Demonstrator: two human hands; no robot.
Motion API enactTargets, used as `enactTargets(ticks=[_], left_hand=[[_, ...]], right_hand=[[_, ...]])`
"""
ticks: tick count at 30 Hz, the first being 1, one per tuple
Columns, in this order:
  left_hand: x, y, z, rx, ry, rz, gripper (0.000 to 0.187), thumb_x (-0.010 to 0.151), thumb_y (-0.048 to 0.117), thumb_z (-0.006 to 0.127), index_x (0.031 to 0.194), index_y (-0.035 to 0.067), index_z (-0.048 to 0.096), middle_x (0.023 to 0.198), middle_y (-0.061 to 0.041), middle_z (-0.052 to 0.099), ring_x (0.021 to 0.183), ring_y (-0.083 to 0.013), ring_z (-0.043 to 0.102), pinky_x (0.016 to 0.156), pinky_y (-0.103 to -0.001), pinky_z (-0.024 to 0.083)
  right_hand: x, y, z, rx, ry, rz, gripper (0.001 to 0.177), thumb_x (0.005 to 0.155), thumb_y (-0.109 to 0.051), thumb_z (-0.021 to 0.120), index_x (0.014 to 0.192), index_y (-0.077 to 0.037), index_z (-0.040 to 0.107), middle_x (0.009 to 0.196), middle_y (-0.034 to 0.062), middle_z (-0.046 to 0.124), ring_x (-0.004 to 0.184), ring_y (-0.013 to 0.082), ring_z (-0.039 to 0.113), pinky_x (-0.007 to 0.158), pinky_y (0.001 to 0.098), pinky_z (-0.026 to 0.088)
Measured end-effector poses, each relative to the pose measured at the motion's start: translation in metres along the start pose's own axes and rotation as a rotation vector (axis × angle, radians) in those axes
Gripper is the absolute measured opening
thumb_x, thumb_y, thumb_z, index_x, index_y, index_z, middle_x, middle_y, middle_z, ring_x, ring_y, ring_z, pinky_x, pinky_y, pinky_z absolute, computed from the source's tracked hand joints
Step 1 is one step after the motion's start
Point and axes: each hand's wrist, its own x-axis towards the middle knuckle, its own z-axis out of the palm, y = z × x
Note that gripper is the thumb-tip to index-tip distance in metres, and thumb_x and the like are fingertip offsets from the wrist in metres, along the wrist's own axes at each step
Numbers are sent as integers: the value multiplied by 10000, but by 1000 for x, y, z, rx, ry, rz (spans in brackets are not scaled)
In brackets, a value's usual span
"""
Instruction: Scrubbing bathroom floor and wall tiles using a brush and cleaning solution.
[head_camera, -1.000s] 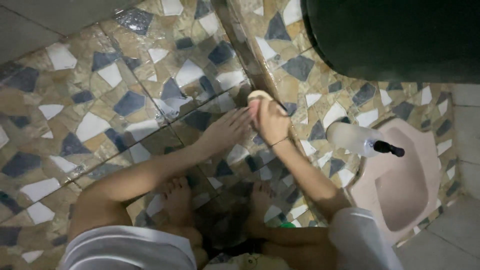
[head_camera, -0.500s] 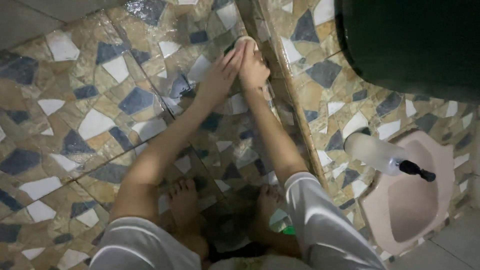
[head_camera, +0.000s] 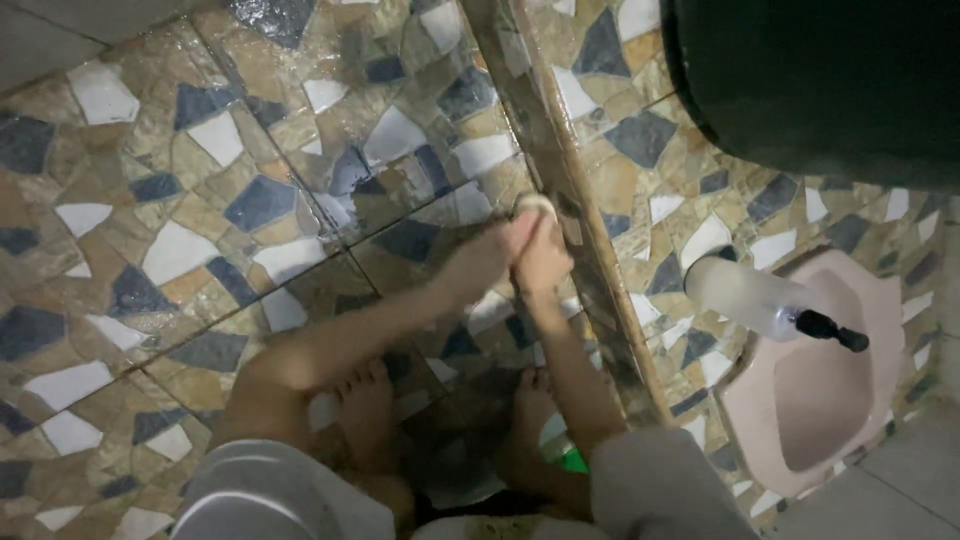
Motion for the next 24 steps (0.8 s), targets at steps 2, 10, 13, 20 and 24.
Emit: enactTargets(ticks=[2, 10, 13, 20, 24], left_hand=[[19, -22, -34, 140, -61, -85, 713, 942, 69, 449, 1599, -80, 215, 1654, -208, 321, 1534, -318, 316, 1283, -393, 234], [51, -106, -134, 759, 146, -102, 590, 1063, 129, 487, 1602, -54, 330, 1660, -178, 424, 1540, -291, 386, 1292, -428, 259], [52, -19, -182, 110, -350, -656, 572, 1100, 154, 357, 1660, 113, 252, 1502, -207, 469, 1372, -350, 484, 1140, -431, 422], [-83, -39, -41, 180, -44, 5, 633, 981, 114, 482, 1551, -83, 292, 1562, -274, 425, 1442, -390, 416, 1198, -463, 352], [-57, -79, -108, 638, 87, -129, 646, 937, 112, 544, 1559, -32, 447, 1550, -210, 484, 1461, -330, 455, 1274, -424, 337]], right_hand=[[42, -20, 35, -72, -104, 32, 454, 937, -414, 582, 1298, -147, 518, 977, 125, 701, 660, 340, 721, 482, 476, 550], [172, -112, 64, -11, -133, -84, 200, 1110, -307, 484, 1246, -161, 502, 899, 125, 733, 647, 338, 726, 525, 495, 571], [117, -79, 42, 156, -228, -75, 475, 1007, -417, 581, 1375, -149, 447, 821, 161, 731, 658, 392, 712, 540, 544, 553], [-11, -76, 21, 286, -449, -8, 598, 938, -431, 678, 1404, -112, 481, 992, 214, 720, 838, 426, 703, 686, 551, 549], [83, -138, 49, 313, -479, -81, 480, 851, -469, 704, 1154, -122, 569, 996, 189, 718, 857, 401, 717, 689, 536, 567]])
